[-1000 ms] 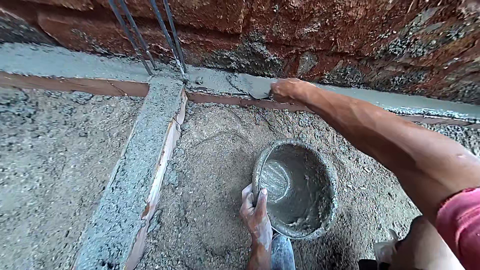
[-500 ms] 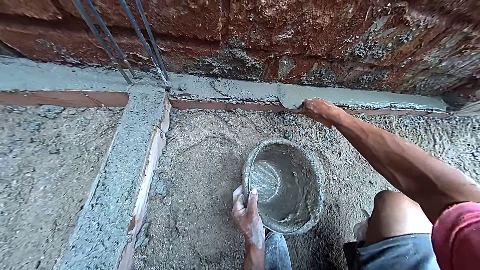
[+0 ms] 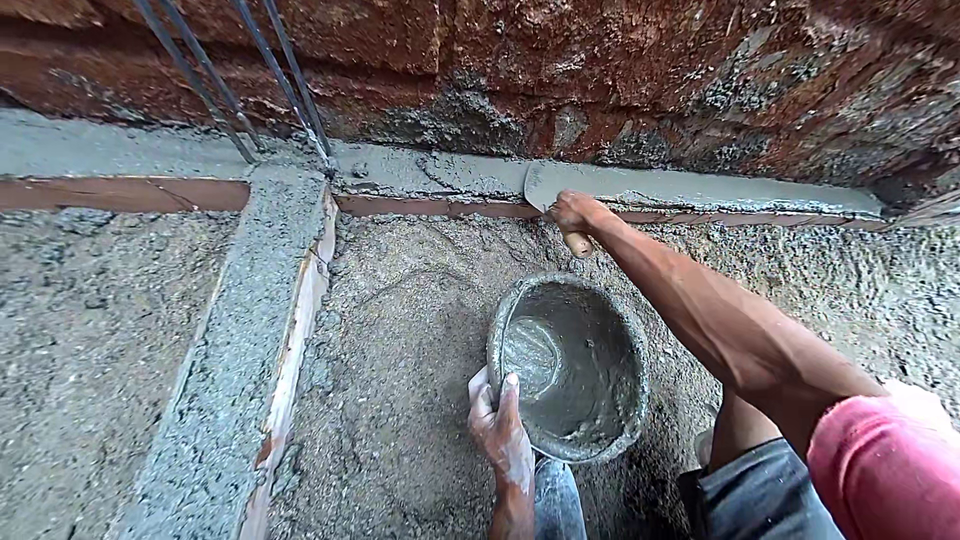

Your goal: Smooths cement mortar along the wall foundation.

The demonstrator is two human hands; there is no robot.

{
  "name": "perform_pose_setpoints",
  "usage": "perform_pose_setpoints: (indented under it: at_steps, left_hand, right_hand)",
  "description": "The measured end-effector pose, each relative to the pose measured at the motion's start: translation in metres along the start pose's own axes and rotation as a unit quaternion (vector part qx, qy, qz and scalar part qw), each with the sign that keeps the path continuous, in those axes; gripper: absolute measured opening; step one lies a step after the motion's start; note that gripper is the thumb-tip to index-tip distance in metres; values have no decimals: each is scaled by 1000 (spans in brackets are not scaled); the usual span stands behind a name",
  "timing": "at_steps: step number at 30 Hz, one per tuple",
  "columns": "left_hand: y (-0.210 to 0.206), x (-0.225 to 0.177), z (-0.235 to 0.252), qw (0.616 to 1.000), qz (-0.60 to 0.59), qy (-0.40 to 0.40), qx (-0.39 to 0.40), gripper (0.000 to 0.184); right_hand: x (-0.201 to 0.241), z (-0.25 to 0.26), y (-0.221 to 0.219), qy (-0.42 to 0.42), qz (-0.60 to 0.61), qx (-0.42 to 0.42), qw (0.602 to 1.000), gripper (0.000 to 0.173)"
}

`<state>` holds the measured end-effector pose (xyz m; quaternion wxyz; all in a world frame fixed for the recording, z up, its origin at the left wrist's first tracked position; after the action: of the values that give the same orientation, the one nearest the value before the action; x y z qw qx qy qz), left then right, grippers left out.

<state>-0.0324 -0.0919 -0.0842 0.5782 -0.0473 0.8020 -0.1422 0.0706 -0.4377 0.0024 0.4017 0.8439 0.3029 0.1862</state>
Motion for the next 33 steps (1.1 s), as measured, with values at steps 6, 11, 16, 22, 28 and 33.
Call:
perform_pose_setpoints:
  at_steps: [6, 11, 16, 22, 28, 33]
  left_hand:
    - [1, 4, 1, 1000, 18, 13, 7, 15]
    - [3, 6, 2, 1000, 24, 4, 3, 19]
    - [2, 6, 2, 999, 27, 18, 4, 18]
    - [0, 4, 3, 1000, 25, 15, 3, 21]
    - [0, 4, 3, 1000, 18, 15, 2, 17]
    - [2, 3, 3, 1000, 19, 12, 10, 19]
  right_hand:
    - [92, -20, -9, 60, -27, 25, 998, 41]
    - [157, -27, -13, 109, -54, 40, 992, 38]
    - [202, -33, -15, 124, -51, 35, 990, 33]
    - [218, -35, -17, 132, -50, 36, 989, 34]
    - [243, -36, -28, 162, -48, 34, 985, 33]
    - [261, -47, -23, 176, -56, -4, 983, 29]
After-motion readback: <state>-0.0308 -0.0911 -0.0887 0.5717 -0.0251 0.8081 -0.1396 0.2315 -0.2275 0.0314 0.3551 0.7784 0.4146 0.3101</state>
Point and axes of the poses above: each hand's wrist, its own z-axis towards the middle knuckle, its own y-axis out of the back of the hand, x = y × z, the point moved 10 cm from there along z, towards the middle knuckle, and after that the axes turned 7 degrees about x, right-handed, at the moved point
